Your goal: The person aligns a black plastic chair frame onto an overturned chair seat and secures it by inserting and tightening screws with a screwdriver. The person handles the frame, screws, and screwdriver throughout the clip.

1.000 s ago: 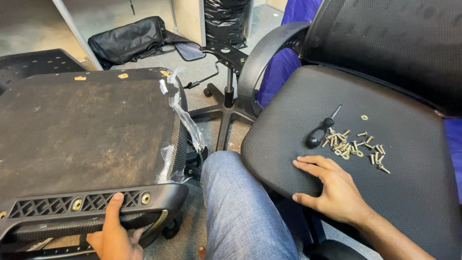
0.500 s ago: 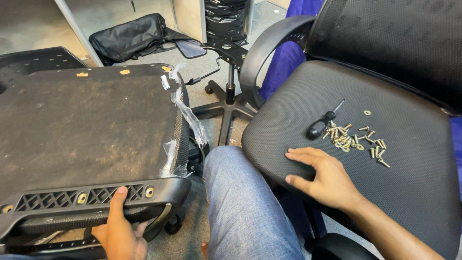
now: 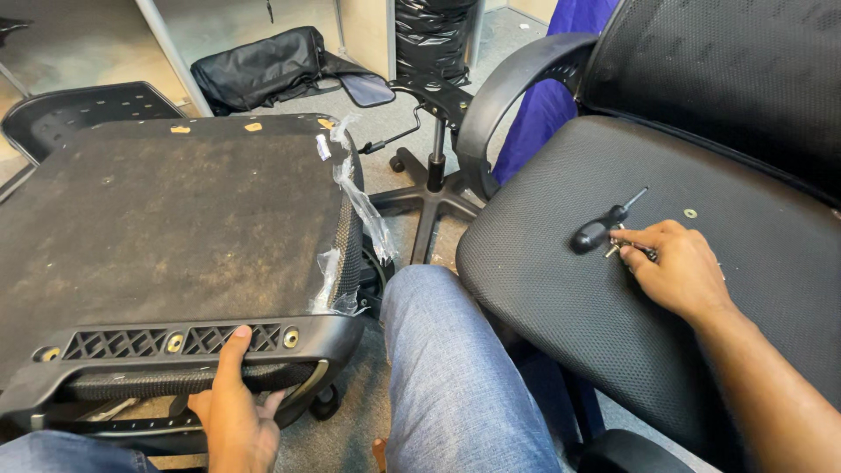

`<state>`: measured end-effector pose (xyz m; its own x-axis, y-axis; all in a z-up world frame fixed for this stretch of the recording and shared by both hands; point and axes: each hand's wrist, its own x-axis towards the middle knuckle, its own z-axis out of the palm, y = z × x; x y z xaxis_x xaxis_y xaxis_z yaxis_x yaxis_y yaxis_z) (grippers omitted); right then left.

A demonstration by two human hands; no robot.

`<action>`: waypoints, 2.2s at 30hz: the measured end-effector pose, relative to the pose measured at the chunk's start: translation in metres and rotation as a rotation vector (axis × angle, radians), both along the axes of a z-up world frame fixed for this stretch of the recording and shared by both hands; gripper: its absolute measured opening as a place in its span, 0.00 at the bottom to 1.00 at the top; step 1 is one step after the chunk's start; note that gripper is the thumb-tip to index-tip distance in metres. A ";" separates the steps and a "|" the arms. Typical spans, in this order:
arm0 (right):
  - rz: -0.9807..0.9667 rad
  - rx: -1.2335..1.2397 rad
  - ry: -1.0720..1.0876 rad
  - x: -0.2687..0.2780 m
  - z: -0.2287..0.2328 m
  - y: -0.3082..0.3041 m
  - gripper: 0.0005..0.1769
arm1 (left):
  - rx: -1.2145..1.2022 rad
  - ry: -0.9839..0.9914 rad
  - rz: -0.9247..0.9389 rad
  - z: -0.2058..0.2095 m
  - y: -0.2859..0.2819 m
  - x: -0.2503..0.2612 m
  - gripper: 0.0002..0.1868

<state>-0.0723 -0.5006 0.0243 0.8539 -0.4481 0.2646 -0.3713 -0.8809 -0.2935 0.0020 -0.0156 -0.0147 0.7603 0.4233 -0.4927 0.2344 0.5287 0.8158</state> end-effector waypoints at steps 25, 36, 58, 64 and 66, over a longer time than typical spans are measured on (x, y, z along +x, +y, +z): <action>0.040 0.270 -0.312 0.024 0.007 0.040 0.10 | -0.022 0.052 0.003 -0.002 0.005 0.002 0.52; 0.303 0.371 -0.222 0.155 0.007 0.021 0.05 | -0.041 0.084 -0.010 -0.002 0.007 0.003 0.52; 0.255 0.531 -0.473 0.094 0.017 0.046 0.05 | -0.062 0.047 -0.025 0.008 0.007 -0.002 0.50; 0.577 0.555 -0.315 0.098 0.026 0.116 0.06 | -0.077 0.052 -0.017 0.008 0.007 -0.002 0.51; 0.653 0.479 -0.244 0.094 0.026 0.147 0.05 | -0.044 0.073 -0.014 0.006 0.007 -0.001 0.52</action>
<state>0.0212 -0.3534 0.0504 0.9240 0.0048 0.3823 0.2911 -0.6569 -0.6955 0.0009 -0.0090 -0.0085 0.7273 0.3896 -0.5651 0.3003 0.5597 0.7724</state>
